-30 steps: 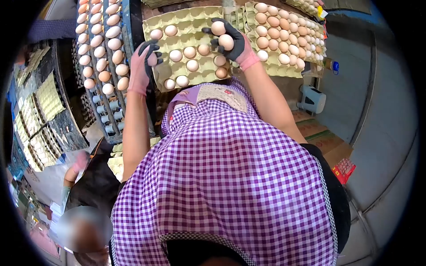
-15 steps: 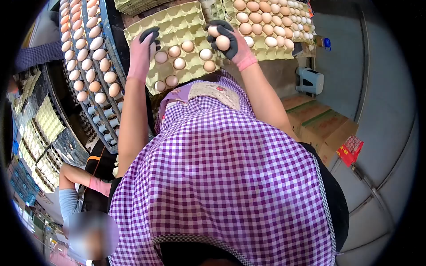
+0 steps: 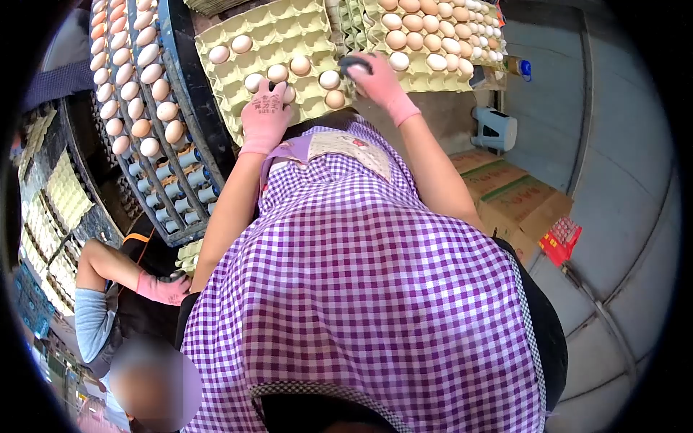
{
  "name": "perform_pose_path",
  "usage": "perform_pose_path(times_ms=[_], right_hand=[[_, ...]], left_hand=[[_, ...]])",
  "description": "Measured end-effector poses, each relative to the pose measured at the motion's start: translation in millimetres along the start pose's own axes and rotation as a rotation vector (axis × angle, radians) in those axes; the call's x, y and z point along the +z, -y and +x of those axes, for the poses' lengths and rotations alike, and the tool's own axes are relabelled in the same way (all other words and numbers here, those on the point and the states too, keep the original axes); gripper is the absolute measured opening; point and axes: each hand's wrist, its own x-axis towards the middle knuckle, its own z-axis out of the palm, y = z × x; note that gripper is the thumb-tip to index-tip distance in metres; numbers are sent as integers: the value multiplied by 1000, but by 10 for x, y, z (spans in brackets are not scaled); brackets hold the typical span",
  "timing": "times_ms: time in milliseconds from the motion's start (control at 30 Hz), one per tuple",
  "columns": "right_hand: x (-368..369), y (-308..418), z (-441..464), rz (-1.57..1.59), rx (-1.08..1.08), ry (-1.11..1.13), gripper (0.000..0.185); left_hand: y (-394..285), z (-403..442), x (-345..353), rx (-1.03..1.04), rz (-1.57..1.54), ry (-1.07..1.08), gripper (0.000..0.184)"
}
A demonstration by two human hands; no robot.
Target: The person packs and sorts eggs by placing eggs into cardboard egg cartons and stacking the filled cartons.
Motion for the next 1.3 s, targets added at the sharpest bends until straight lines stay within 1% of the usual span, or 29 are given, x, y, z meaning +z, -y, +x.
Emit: perform_pose_path(times_ms=[33, 67, 133, 167, 200, 267, 300, 333, 400, 433, 467, 533, 567, 600, 667, 700, 733, 800, 833, 867, 933, 967, 1000, 1067, 1133, 1200, 1233, 1267, 1300], right_hand=[[57, -122, -10, -332, -269, -96, 39], [74, -223, -32, -334, -272, -98, 39], [215, -165, -77, -441, -244, -95, 38], [230, -120, -107, -329, -285, -31, 37], [269, -41, -113, -322, -292, -23, 37], [356, 48, -115, 134, -153, 137, 36], [377, 20, -119, 257, -151, 195, 37], [423, 41, -101, 269, -163, 202, 37], [486, 103, -60, 350, -67, 348, 38], [503, 145, -51, 355, -81, 352, 38], [511, 195, -54, 477, -21, 420, 37], [508, 313, -106, 717, 109, 556, 36], [485, 396, -142, 706, 19, 592, 37], [501, 447, -174, 703, 8, 593, 37], [528, 504, -266, 734, -15, 538, 43], [486, 526, -294, 690, 51, 509, 44], [456, 466, -308, 673, 22, 441, 40], [375, 181, -291, 436, -222, 283, 37], [276, 176, -421, 316, -221, 185, 37], [211, 29, -445, 246, -313, 96, 42], [-21, -13, -683, -51, -313, -128, 46], [-124, 36, -780, -183, -303, -209, 51], [47, -8, -707, -178, -298, -212, 51], [44, -37, -647, -473, -473, -448, 53], [87, 81, -510, -527, -481, -451, 55], [115, 182, -407, -771, -526, -427, 56], [104, 239, -419, -779, -508, -386, 50], [123, 234, -455, -776, -512, -392, 50], [140, 239, -504, -784, -520, -440, 46]], left_hand=[[18, 31, 0, -22, 12, 25, 46], [-3, 14, -17, -21, 11, 20, 46], [44, 3, -107, -77, -85, 46, 48], [136, -50, 10, -72, -140, -117, 39], [228, -87, 27, -82, -131, -120, 39], [416, -159, 40, -210, -826, -72, 32], [360, -301, -155, -357, -1179, 11, 24], [340, -398, -280, -514, -1458, 20, 23], [574, -527, -81, -498, -1565, -127, 25], [627, -543, -29, -420, -1363, -262, 25], [676, -534, 32, -413, -1358, -274, 25], [685, -511, 14, -445, -1115, -350, 24], [702, -461, -8, -398, -864, -397, 26], [704, -418, -88, -391, -863, -407, 26], [655, -324, -213, -503, -1643, -296, 30], [631, -293, -169, -233, -1875, -298, 34], [547, -247, -258, -249, -2100, -93, 36], [245, -197, -366, -20, -2039, 117, 36], [-6, -219, -551, -131, -1809, 221, 38], [-256, -261, -676, -230, -1608, 271, 40], [-613, -220, -505, 42, -1100, 174, 42], [-671, -155, -200, 218, -797, -84, 42], [-638, -141, -241, 276, -677, -59, 42], [-678, -78, -211, 379, -486, -104, 43], [-659, -76, -292, 470, -297, -237, 44], [-581, -39, -288, 484, -256, -238, 43], [-536, -22, -232, 489, -172, -237, 42], [-494, -16, -165, 493, -91, -237, 41], [-458, -27, -82, 496, -94, -248, 41]])
